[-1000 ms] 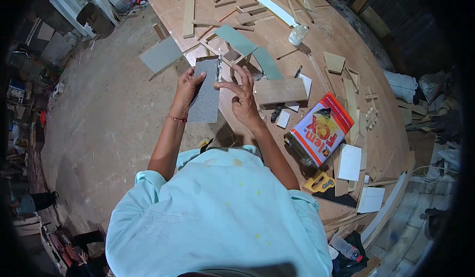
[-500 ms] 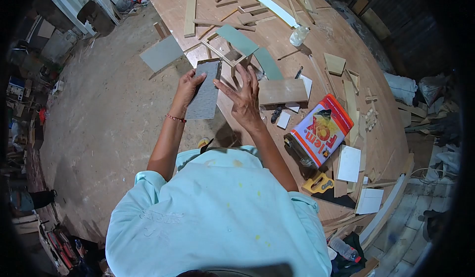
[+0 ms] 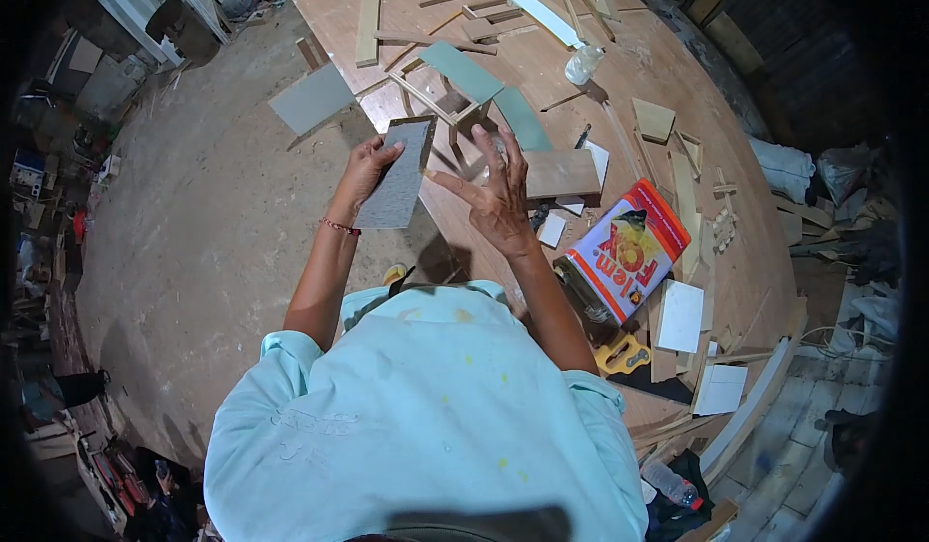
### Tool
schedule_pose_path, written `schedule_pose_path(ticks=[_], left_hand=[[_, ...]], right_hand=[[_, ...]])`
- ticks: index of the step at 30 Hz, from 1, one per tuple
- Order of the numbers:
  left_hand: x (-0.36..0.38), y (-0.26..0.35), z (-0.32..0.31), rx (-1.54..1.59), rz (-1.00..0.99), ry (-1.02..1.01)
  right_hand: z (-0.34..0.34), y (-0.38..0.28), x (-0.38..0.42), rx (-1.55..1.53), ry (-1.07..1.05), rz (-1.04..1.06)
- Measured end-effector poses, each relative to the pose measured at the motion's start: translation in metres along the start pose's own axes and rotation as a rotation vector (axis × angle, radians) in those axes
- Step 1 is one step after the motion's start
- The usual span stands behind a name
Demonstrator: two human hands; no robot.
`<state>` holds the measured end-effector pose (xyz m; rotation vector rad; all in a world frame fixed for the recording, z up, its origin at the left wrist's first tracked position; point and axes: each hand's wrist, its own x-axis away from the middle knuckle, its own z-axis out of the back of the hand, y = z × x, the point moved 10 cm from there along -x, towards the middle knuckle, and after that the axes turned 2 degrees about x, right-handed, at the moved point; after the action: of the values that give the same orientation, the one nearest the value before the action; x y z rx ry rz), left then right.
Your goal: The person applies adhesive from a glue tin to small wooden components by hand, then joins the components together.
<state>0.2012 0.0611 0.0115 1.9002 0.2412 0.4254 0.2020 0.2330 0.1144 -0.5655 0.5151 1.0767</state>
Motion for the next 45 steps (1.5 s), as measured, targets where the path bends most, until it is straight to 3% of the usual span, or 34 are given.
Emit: schedule_pose_path(ticks=[3,12,18,25,27,33,45], left_hand=[[0.001,0.011,-0.004,0.073,-0.089,-0.011],[0.001,0.009,-0.011,-0.030,-0.070,-0.011],[0.001,0.010,-0.017,-0.021,-0.087,-0.011],[-0.002,0.005,-0.011,-0.015,-0.092,0.014],[-0.002,0.003,-0.014,0.011,-0.073,-0.012],[0.001,0.006,-0.016,0.001,-0.096,-0.009],[-0.006,0.000,0.000,-0.017,-0.091,0.110]], right_hand=[[0.001,0.007,-0.001,-0.092,-0.005,-0.112],[-0.016,0.014,-0.005,0.024,-0.043,-0.177],[-0.002,-0.001,-0.006,-0.004,-0.003,-0.048],[0.007,-0.010,0.003,-0.167,-0.025,-0.068],[0.006,0.001,0.005,-0.241,0.000,-0.166],[-0.004,0.005,-0.004,-0.106,0.036,-0.143],[0.004,-0.015,0.013,-0.231,-0.060,-0.135]])
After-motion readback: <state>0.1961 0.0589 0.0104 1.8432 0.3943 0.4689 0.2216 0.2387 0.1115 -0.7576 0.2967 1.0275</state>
